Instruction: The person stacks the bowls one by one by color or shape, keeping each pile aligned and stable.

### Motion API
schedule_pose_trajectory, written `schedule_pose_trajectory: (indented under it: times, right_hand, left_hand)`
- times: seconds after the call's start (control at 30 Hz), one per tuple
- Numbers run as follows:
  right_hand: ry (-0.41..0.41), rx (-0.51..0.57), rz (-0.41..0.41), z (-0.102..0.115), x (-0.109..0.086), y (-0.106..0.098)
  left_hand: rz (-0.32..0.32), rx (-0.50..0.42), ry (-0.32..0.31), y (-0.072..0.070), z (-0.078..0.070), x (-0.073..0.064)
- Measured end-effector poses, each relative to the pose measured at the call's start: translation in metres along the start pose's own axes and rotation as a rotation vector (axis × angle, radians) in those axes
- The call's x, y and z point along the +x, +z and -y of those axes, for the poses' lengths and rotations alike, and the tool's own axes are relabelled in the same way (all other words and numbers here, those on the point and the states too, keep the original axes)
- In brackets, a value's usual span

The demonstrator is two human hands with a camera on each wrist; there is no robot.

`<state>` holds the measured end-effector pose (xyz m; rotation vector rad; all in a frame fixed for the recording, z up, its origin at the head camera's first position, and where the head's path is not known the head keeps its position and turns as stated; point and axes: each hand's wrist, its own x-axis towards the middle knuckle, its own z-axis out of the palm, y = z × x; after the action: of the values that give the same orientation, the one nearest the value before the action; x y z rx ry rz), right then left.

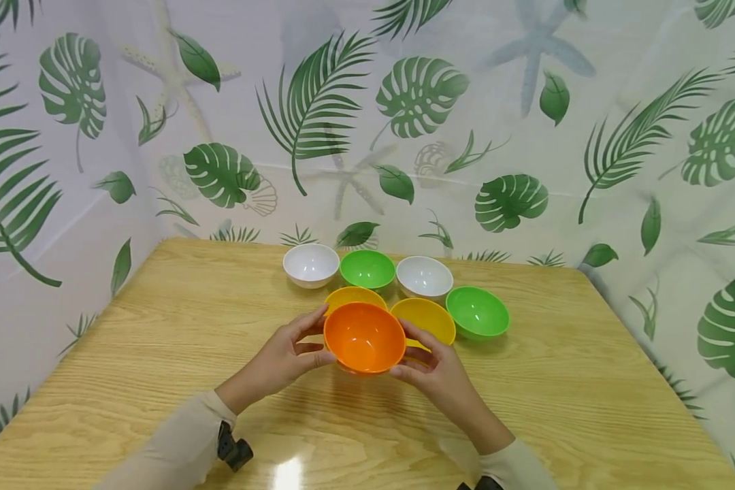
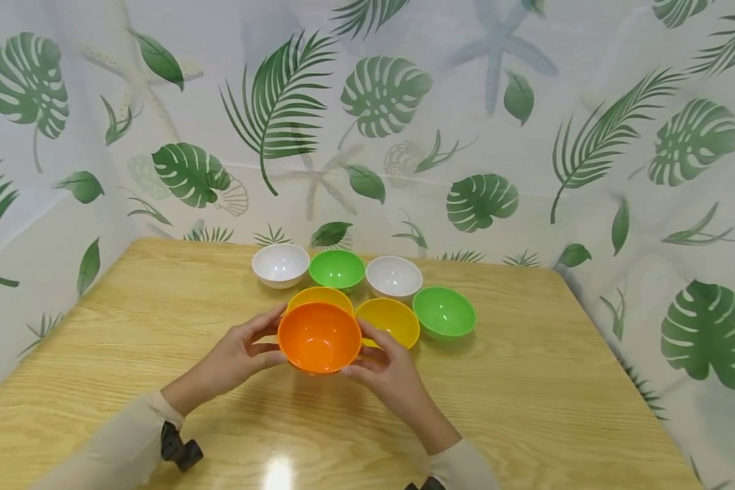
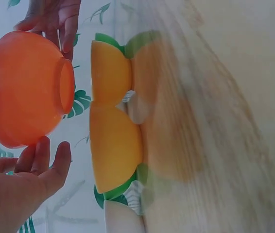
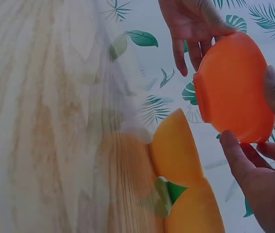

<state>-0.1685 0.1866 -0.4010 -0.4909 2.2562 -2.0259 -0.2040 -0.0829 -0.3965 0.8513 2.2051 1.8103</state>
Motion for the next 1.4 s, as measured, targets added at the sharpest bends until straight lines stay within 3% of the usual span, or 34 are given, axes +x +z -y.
schedule_pose_trajectory:
  times: [0.27, 0.57, 0.83, 1.1, 1.4]
  right_hand:
    - [0.031, 0.002, -0.022, -0.003, -0.003, 0.0]
    - [0.038, -0.079, -0.038, -0.006, -0.005, -0.002]
    - [0.117, -0.098, -0.043, -0.011, -0.012, -0.002]
    - [0.192, -0.135, -0.072, -0.011, -0.015, -0.004]
    - [0.211, -0.145, -0.078, -0.015, -0.019, -0.004]
  left_hand:
    - [0.01, -0.029, -0.005, 0.005, 0.006, 0.001]
    - [0.007, -0.065, -0.002, 0.008, 0.009, 0.004]
    - [0.042, -0.054, -0.062, 0.01, 0.012, 0.003]
    - [0.075, -0.061, -0.081, 0.015, 0.015, 0.005]
    - [0.09, -0.07, -0.151, 0.018, 0.017, 0.005]
